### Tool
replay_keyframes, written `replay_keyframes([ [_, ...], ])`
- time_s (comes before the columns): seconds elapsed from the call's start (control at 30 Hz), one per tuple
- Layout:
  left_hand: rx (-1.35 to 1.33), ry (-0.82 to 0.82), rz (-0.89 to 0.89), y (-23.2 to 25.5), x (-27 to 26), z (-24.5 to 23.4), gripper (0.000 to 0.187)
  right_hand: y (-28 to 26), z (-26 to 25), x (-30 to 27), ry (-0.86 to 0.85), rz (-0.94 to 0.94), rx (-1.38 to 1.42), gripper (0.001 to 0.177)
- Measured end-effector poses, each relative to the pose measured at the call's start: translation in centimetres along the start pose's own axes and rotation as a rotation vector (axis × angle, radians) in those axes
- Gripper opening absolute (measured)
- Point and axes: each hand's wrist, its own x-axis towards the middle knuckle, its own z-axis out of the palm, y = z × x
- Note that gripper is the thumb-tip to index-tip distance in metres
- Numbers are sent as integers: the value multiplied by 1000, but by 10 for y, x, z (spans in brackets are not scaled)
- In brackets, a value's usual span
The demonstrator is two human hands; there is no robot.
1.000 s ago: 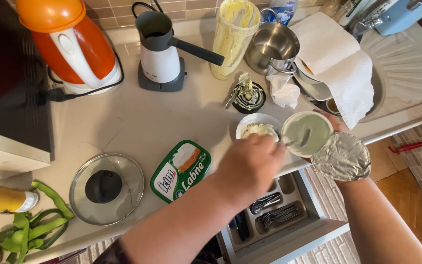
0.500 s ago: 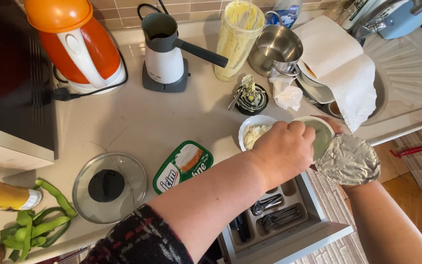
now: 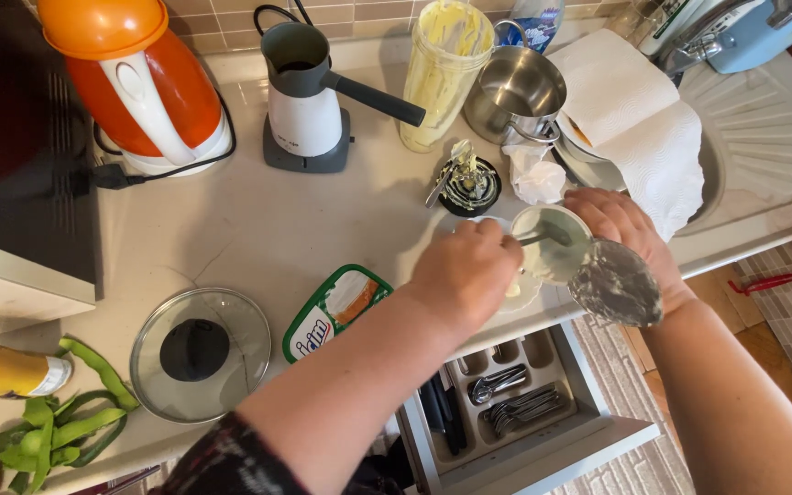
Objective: Setting a dining table with a plate, a bowl of spread, and cutlery
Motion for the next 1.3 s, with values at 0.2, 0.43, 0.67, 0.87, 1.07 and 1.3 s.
replay_keyframes([
  [0.2, -247, -294, -61, -30, -16, -49, 19, 13, -8, 18, 80, -254, -121, 51],
  [0.43, -172, -394, -73, -36, -31, -59, 39, 23, 11, 14, 101, -225, -198, 45],
  [0.67, -115, -444, -118, -28, -49, -48, 30, 36, 27, -4, 59, -73, -134, 61],
  [0.87, -118, -418, -94, -19, -44, -49, 24, 35, 40, -26, 28, 172, 8, 78],
  [1.07, -162, -340, -90, -15, -36, -48, 16, 40, 39, -29, 39, 61, -281, 65],
  [1.3, -94, -318, -65, -4, -20, -72, 24, 22, 32, -15, 45, 70, -260, 64],
])
